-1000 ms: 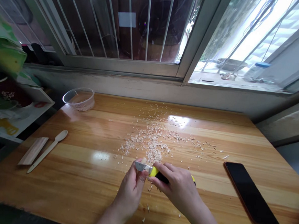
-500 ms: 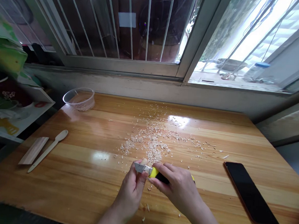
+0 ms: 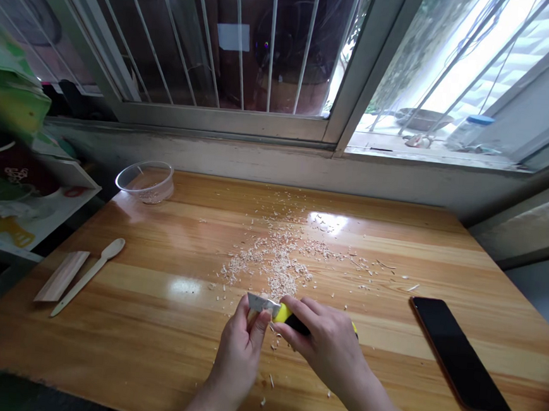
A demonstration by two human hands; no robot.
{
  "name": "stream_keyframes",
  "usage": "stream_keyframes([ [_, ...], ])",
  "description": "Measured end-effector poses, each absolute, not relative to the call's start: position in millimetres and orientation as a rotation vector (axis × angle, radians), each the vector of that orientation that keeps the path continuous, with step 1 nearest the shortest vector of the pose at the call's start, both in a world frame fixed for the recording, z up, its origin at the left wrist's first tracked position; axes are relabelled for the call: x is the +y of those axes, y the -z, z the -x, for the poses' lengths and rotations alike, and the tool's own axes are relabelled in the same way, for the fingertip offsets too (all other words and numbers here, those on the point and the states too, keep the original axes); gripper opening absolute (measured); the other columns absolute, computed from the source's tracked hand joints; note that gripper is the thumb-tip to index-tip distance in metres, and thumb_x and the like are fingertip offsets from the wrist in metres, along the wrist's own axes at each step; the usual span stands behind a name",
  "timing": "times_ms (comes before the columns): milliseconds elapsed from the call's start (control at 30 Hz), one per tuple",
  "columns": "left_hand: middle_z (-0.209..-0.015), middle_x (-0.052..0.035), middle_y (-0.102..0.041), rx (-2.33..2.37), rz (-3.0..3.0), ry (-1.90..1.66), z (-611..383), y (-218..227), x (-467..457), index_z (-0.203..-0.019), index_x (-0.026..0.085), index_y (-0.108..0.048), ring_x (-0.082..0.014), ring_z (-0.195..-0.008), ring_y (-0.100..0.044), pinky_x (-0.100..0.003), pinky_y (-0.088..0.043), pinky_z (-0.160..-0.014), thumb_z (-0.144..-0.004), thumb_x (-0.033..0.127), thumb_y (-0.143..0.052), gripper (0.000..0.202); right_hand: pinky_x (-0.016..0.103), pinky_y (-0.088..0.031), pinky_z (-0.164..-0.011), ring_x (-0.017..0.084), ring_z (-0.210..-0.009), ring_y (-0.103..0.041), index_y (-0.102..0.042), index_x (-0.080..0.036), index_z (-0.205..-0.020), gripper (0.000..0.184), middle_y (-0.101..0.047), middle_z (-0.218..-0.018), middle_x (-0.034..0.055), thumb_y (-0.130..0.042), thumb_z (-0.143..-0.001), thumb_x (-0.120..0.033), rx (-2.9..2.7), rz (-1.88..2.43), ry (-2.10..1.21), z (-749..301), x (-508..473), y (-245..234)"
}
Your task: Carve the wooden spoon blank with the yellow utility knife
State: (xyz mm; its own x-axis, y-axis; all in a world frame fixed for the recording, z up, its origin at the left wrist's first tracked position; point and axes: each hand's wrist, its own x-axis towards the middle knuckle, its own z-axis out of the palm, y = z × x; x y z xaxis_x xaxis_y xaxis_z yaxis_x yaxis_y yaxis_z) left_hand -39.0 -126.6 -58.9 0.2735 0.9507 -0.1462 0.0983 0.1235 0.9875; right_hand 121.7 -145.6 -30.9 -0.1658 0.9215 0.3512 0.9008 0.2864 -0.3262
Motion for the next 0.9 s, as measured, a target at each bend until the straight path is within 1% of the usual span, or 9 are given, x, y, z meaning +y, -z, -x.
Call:
stream_keyframes([
  [233,-0.102,-0.0084,-0.066,1.068,-1.332,-0.895,40.6,57.2,-124.5,-0.107,0.020,-0.051,-0.0205,-0.093,-0.061,-0.030,-0.045,-0.084,-0.089,0.045,-0.047,0.031,0.022,-0.039,-0.050,0.013,-0.057,-0.059,-0.065,-0.020,-0.097,0.047,-0.066,-0.071,0.0033,-0.036,-0.092,-0.057,-2.103,1.607,-0.208,-125.7,-144.3,29.8],
  [300,-0.100,-0.0083,-0.066,1.075,-1.334,-0.898,40.5,58.1,-124.9,-0.104,0.019,-0.052,-0.0200,-0.090,-0.062,-0.030,-0.046,-0.082,-0.089,0.044,-0.048,0.029,0.022,-0.039,-0.050,0.013,-0.056,-0.059,-0.065,-0.020,-0.096,0.049,-0.066,-0.070,0.0033,-0.035,-0.092,-0.058,-2.096,1.609,-0.194,-125.1,-144.3,29.4],
  [433,-0.088,-0.0065,-0.067,1.099,-1.231,-0.945,37.8,59.4,-125.1,-0.095,0.019,-0.056,-0.0183,-0.079,-0.062,-0.027,-0.048,-0.073,-0.086,0.046,-0.052,0.029,0.023,-0.039,-0.049,0.014,-0.056,-0.061,-0.065,-0.019,-0.095,0.050,-0.067,-0.071,0.0044,-0.033,-0.092,-0.058,-2.029,1.607,-0.136,-120.5,-145.0,30.3],
  [500,-0.078,-0.0031,-0.065,1.093,-1.135,-0.951,35.7,57.7,-124.3,-0.091,0.019,-0.056,-0.0149,-0.068,-0.060,-0.022,-0.048,-0.062,-0.082,0.049,-0.056,0.032,0.022,-0.040,-0.050,0.015,-0.058,-0.062,-0.064,-0.020,-0.095,0.048,-0.068,-0.072,0.0045,-0.034,-0.092,-0.057,-1.992,1.610,-0.184,-118.6,-144.9,32.5],
  [567,-0.065,0.0029,-0.057,1.042,-1.024,-0.905,34.0,53.9,-123.0,-0.090,0.019,-0.054,-0.0085,-0.050,-0.050,-0.017,-0.042,-0.046,-0.079,0.052,-0.059,0.035,0.022,-0.041,-0.051,0.014,-0.058,-0.062,-0.063,-0.020,-0.095,0.045,-0.068,-0.073,0.0038,-0.035,-0.092,-0.055,-1.907,1.651,-0.279,-119.3,-143.6,36.4],
  [633,-0.058,0.0069,-0.048,0.948,-0.893,-0.841,33.3,48.5,-121.6,-0.092,0.020,-0.052,-0.0048,-0.040,-0.038,-0.014,-0.033,-0.036,-0.079,0.056,-0.056,0.039,0.021,-0.040,-0.050,0.013,-0.055,-0.059,-0.061,-0.021,-0.091,0.041,-0.066,-0.069,0.0013,-0.036,-0.092,-0.053,-1.771,1.735,-0.378,-123.2,-140.9,41.8],
  [700,-0.058,0.0068,-0.047,0.856,-0.751,-0.796,33.7,42.9,-120.3,-0.094,0.019,-0.052,-0.0044,-0.039,-0.035,-0.014,-0.031,-0.034,-0.082,0.061,-0.047,0.044,0.020,-0.038,-0.047,0.013,-0.050,-0.055,-0.059,-0.022,-0.085,0.039,-0.060,-0.059,-0.0023,-0.037,-0.091,-0.053,-1.650,1.826,-0.474,-129.6,-137.5,48.7],
  [800,-0.060,0.0035,-0.053,0.792,-0.588,-0.774,35.6,37.0,-118.0,-0.097,0.017,-0.055,-0.0058,-0.041,-0.042,-0.015,-0.035,-0.036,-0.085,0.063,-0.037,0.051,0.021,-0.036,-0.047,0.013,-0.050,-0.051,-0.056,-0.022,-0.080,0.042,-0.053,-0.055,-0.0038,-0.037,-0.089,-0.058,-1.522,1.864,-0.618,-139.2,-134.2,61.5],
  [900,-0.063,0.0011,-0.058,0.791,-0.535,-0.779,38.2,36.1,-115.7,-0.100,0.017,-0.056,-0.0085,-0.045,-0.050,-0.017,-0.038,-0.039,-0.085,0.059,-0.042,0.047,0.020,-0.036,-0.047,0.013,-0.050,-0.049,-0.056,-0.021,-0.081,0.043,-0.050,-0.055,-0.0041,-0.037,-0.089,-0.059,-1.471,1.852,-0.702,-144.4,-135.0,74.8],
])
